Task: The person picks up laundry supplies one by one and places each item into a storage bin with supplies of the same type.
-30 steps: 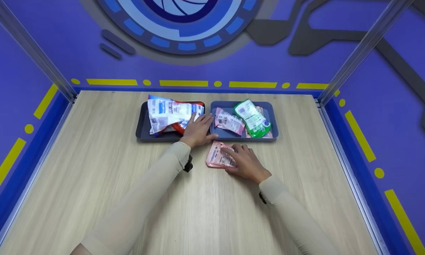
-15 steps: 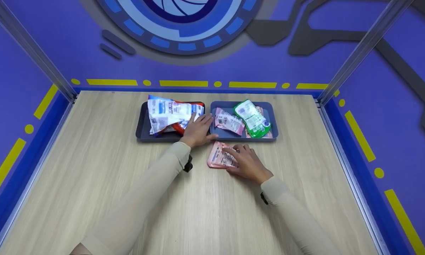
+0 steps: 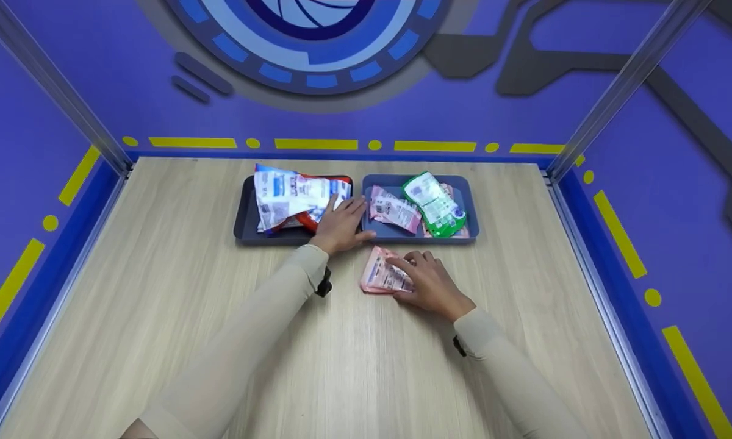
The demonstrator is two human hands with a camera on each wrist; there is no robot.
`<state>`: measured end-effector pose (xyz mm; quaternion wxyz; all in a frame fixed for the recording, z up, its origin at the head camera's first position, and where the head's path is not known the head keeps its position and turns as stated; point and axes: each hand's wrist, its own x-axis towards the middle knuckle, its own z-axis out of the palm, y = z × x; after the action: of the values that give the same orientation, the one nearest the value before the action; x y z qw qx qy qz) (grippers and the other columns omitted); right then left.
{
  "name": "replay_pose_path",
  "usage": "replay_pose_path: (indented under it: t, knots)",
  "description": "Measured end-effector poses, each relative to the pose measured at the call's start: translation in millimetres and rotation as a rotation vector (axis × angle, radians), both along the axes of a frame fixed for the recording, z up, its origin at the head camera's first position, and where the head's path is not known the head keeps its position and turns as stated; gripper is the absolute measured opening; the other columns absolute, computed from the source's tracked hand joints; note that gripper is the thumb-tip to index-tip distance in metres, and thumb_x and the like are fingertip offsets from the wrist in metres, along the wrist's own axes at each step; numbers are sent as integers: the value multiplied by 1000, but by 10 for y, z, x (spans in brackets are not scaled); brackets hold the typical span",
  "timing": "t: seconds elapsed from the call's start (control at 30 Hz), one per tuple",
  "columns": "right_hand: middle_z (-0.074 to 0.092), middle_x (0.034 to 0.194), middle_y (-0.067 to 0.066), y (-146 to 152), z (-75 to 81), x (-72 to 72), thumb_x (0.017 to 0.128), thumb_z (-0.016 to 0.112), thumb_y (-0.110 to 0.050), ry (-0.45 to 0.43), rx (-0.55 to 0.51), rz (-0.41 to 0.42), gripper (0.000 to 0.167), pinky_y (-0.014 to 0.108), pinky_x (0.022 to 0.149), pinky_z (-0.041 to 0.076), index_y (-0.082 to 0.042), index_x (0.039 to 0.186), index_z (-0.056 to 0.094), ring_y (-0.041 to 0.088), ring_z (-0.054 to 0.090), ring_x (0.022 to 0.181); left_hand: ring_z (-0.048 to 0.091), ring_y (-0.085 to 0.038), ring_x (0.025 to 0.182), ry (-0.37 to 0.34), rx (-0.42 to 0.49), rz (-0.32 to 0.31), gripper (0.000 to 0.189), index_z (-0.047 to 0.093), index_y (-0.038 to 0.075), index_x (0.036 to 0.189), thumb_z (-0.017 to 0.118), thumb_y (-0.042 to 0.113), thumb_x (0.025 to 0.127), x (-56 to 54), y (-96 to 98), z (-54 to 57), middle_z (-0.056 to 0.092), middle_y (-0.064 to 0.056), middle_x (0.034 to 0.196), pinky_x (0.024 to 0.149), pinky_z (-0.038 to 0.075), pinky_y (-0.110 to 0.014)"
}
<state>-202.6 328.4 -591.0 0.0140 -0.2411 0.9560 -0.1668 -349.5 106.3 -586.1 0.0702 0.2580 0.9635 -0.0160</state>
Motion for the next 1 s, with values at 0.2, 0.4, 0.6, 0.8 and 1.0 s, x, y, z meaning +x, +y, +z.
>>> replay_pose_path:
  t: [0.2, 0.4, 0.6, 0.8, 1.0]
  knots:
    - [61, 129, 17, 33, 7, 35, 84, 87, -35, -5, -4, -13, 75, 58, 96, 48, -24, 151, 54, 37, 56, 115, 22, -19, 156, 0, 11, 5, 93, 28, 16, 164, 44, 75, 95, 5, -3, 1, 23, 3, 170, 127, -5, -47]
    - [60, 130, 16, 65, 21, 64, 84, 87, -36, -7, 2, -29, 76, 58, 96, 49, -26, 151, 53, 37, 56, 114, 21, -19, 156, -3, 18, 3, 92, 28, 16, 164, 44, 75, 95, 9, -2, 12, 22, 3, 170, 127, -6, -46]
    - [62, 126, 17, 96, 36, 92, 82, 88, -33, 49, -29, 0, 75, 58, 94, 50, -22, 149, 56, 38, 57, 111, 21, -19, 156, -2, 23, -1, 92, 28, 16, 164, 43, 74, 95, 11, -1, 25, 22, 3, 170, 127, -5, -47]
    - [62, 125, 17, 109, 73, 116, 81, 89, -34, 50, -25, -7, 76, 57, 95, 50, -23, 149, 56, 38, 57, 112, 21, -19, 156, -9, 8, 0, 92, 27, 16, 164, 43, 75, 96, 7, 1, 22, 21, 3, 171, 127, -5, -47]
    - [62, 126, 16, 117, 88, 127, 81, 89, -34, 48, -25, -12, 76, 57, 95, 50, -23, 149, 56, 37, 57, 113, 22, -19, 156, -3, 11, -2, 92, 28, 16, 164, 45, 74, 95, 5, -2, 14, 22, 3, 171, 127, -5, -47]
